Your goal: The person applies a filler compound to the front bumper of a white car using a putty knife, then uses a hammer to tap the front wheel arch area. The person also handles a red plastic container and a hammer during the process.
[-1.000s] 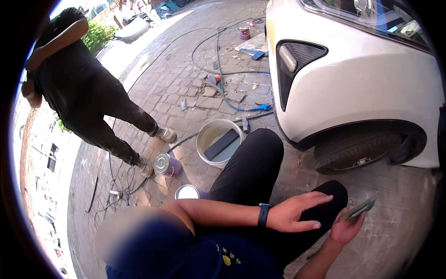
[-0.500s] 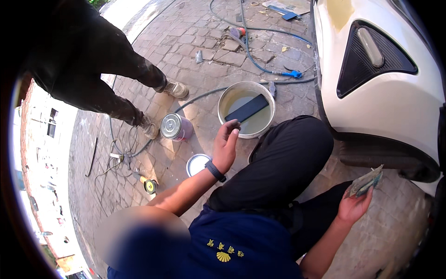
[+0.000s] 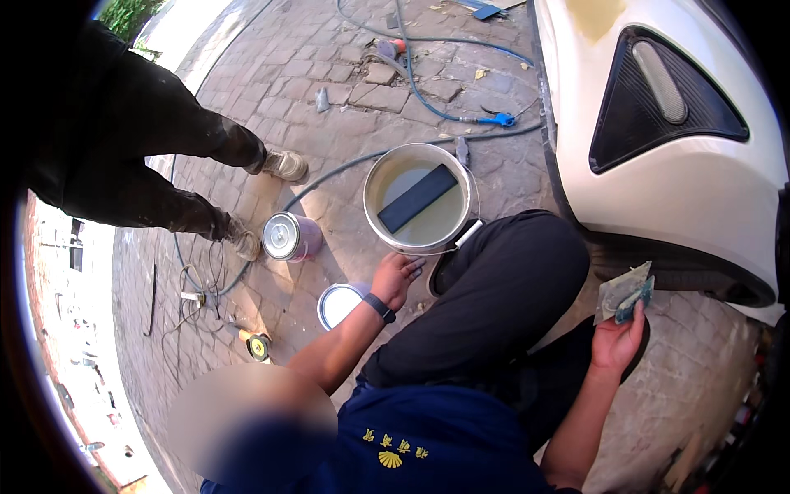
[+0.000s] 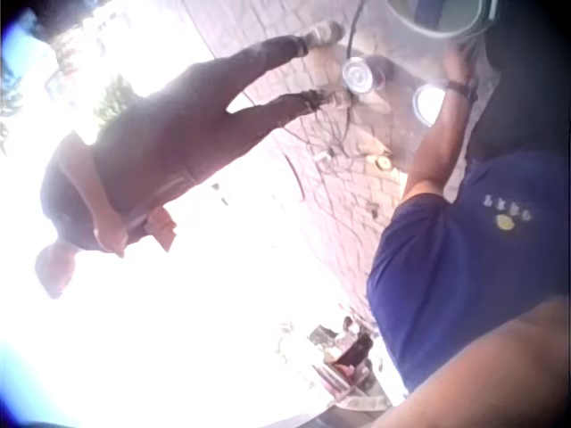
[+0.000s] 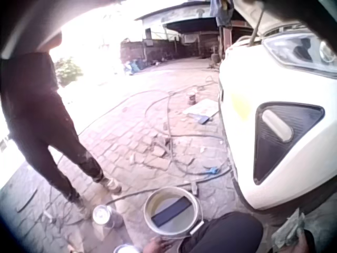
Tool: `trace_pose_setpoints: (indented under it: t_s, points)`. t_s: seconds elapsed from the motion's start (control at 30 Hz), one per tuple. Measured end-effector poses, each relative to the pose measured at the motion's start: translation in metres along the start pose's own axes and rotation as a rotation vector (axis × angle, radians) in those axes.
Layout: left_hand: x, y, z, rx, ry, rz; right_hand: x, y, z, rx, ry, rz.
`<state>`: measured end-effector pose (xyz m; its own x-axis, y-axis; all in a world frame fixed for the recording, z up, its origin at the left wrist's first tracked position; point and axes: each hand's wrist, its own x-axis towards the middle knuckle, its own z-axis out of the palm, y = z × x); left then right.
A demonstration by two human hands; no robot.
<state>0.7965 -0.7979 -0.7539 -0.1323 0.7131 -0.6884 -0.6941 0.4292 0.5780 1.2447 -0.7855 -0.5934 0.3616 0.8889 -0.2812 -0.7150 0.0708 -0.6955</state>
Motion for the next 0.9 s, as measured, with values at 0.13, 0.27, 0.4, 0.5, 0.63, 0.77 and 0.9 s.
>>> trace_pose_setpoints:
  t_s: [0.13, 0.27, 0.4, 0.5, 0.63, 0.77, 0.9]
  points:
    - [-0.025, 0.03, 0.025, 0.115, 0.134, 0.398, 0.0, 0.005, 0.006, -0.002, 0.011, 0.015]
    - [-0.005, 0.059, 0.008, 0.855, 0.228, 0.639, 0.0, 0.006, 0.01, 0.002, -0.005, 0.023]
    - [0.015, 0.091, 0.027, 1.334, 0.264, 1.023, -0.003, 0.005, 0.013, -0.013, -0.017, 0.008]
    - [0.029, 0.121, 0.074, 1.158, 0.073, 0.834, -0.002, 0.005, 0.008, -0.005, -0.013, 0.003]
    - [0.023, 0.179, 0.106, 0.89, -0.25, 0.251, 0.001, 0.003, 0.003, 0.022, -0.036, 0.031]
    - [0.003, 0.198, 0.08, 0.724, -0.135, 0.133, 0.008, 0.004, -0.002, 0.063, -0.034, 0.019]
    - [-0.025, 0.198, 0.038, 0.662, -0.024, 0.18, 0.01, 0.006, 0.006, 0.053, -0.058, 0.052]
